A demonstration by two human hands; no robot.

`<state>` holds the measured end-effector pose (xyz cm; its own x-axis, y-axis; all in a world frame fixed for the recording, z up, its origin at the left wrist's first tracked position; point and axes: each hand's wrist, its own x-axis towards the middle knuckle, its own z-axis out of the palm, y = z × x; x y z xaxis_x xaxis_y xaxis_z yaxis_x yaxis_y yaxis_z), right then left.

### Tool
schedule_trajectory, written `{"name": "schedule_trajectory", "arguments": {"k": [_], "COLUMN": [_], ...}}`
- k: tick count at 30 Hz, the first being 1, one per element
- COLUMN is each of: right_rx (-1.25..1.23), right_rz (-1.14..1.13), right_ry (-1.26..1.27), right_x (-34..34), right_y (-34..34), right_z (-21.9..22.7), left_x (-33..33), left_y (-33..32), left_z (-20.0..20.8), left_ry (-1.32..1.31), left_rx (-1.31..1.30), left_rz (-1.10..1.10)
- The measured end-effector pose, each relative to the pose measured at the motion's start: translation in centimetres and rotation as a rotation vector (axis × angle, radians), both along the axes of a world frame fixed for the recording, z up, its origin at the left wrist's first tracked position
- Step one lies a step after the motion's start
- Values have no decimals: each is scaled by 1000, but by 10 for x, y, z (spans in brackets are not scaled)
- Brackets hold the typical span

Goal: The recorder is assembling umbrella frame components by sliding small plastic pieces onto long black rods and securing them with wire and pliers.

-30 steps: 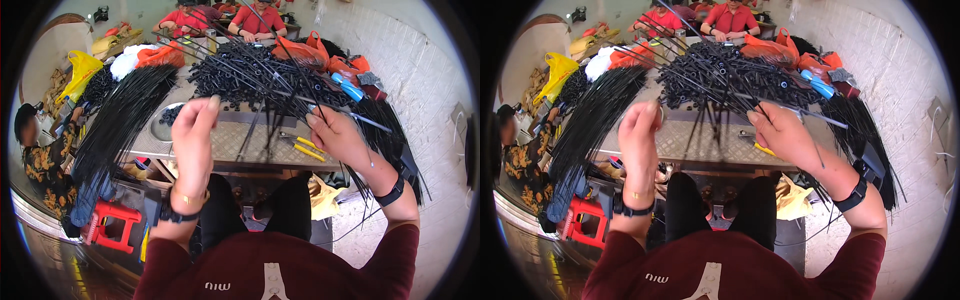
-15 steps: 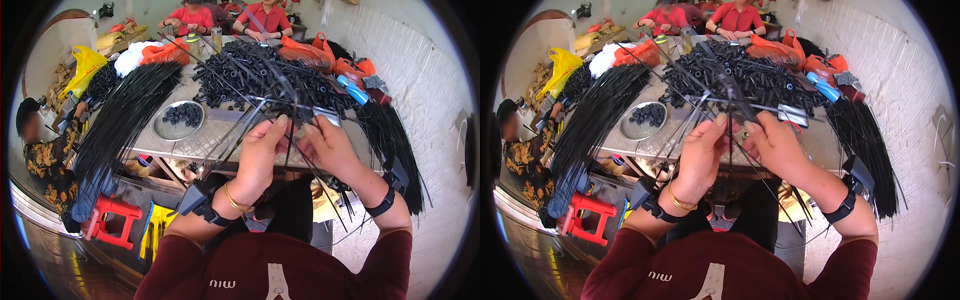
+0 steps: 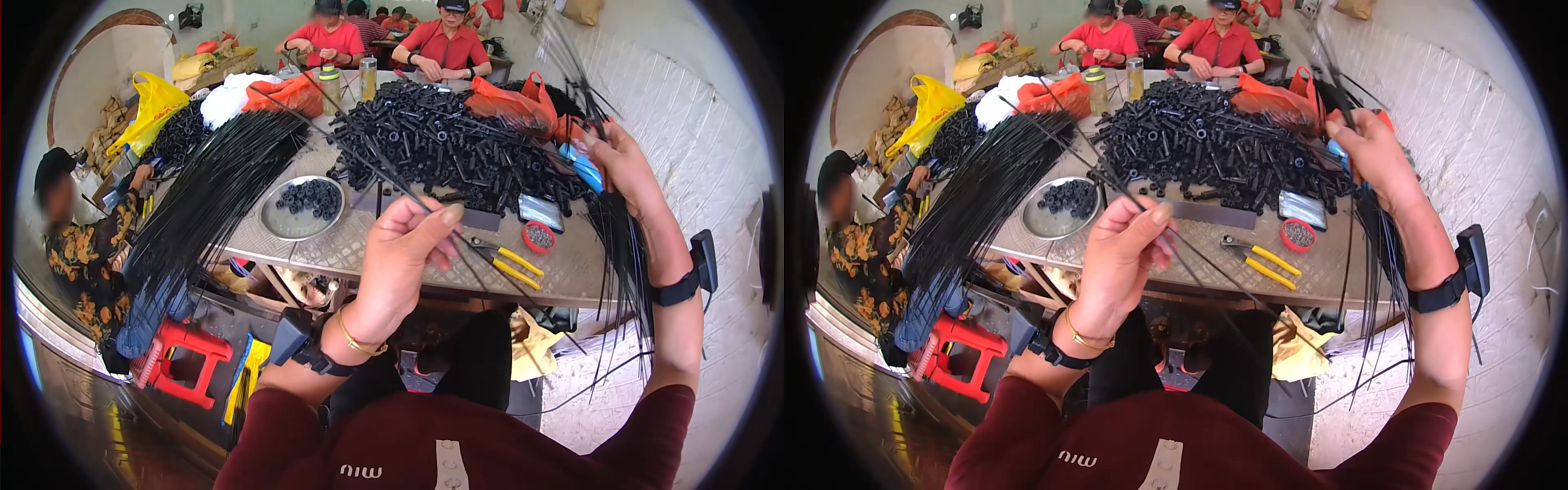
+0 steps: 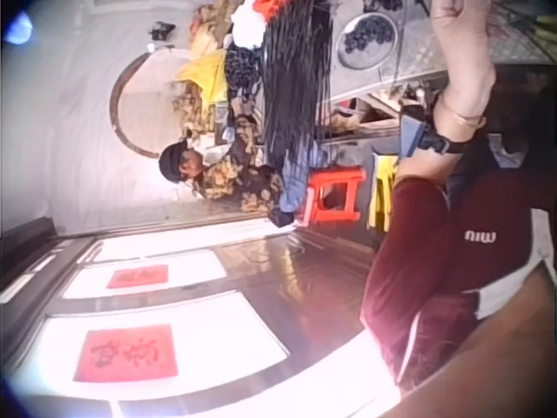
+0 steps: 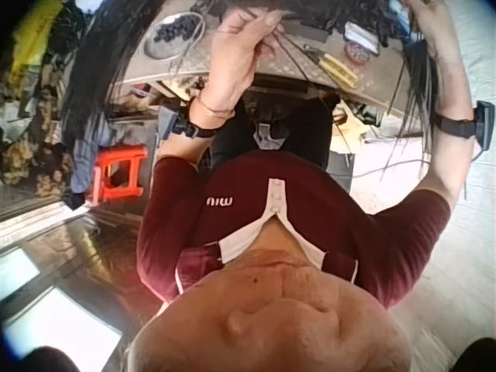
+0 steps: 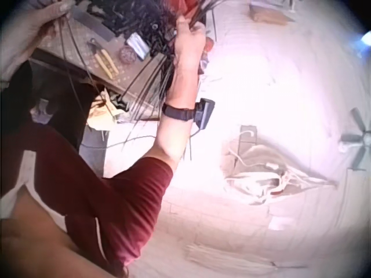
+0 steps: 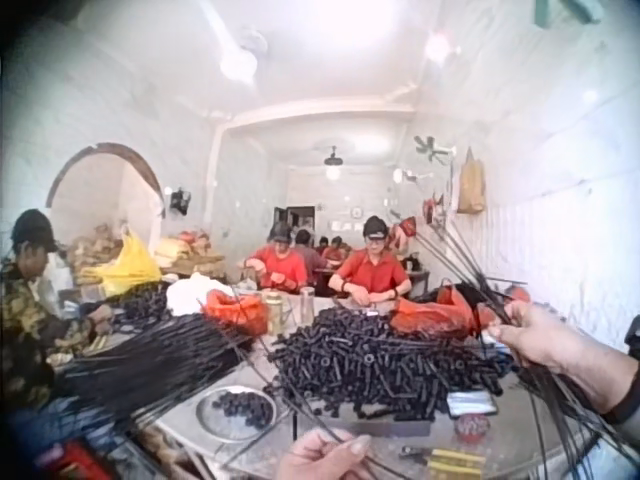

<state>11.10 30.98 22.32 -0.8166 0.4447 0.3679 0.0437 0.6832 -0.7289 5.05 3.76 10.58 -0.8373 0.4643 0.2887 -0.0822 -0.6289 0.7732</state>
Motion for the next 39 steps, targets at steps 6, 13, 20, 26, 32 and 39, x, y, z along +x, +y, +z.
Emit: {"name": "schedule_trajectory", "arguments": {"k": [6, 13, 20, 26, 32, 39], "right_rx": [-117, -21, 1, -78, -293, -905], "right_rz": [364, 498, 557, 719, 677, 676], "right_ry": [-192, -270, -265, -302, -432, -824], "right_x": [12, 20, 26, 46, 69, 95], "right_y": [-79, -115, -123, -130, -106, -79], "right_z": [-28, -51, -55, -59, -86, -191], "left_x": [6, 27, 18, -3, 5, 23], "left_y": [18, -1, -77, -43, -23, 18], "left_z": [9, 18, 18, -8, -23, -140], "left_ry": [36, -127, 387, 483, 366, 340], "left_rx": [-1, 2, 131, 29, -394, -690], "left_rz": [-75, -8, 978, 191, -297, -189]}}
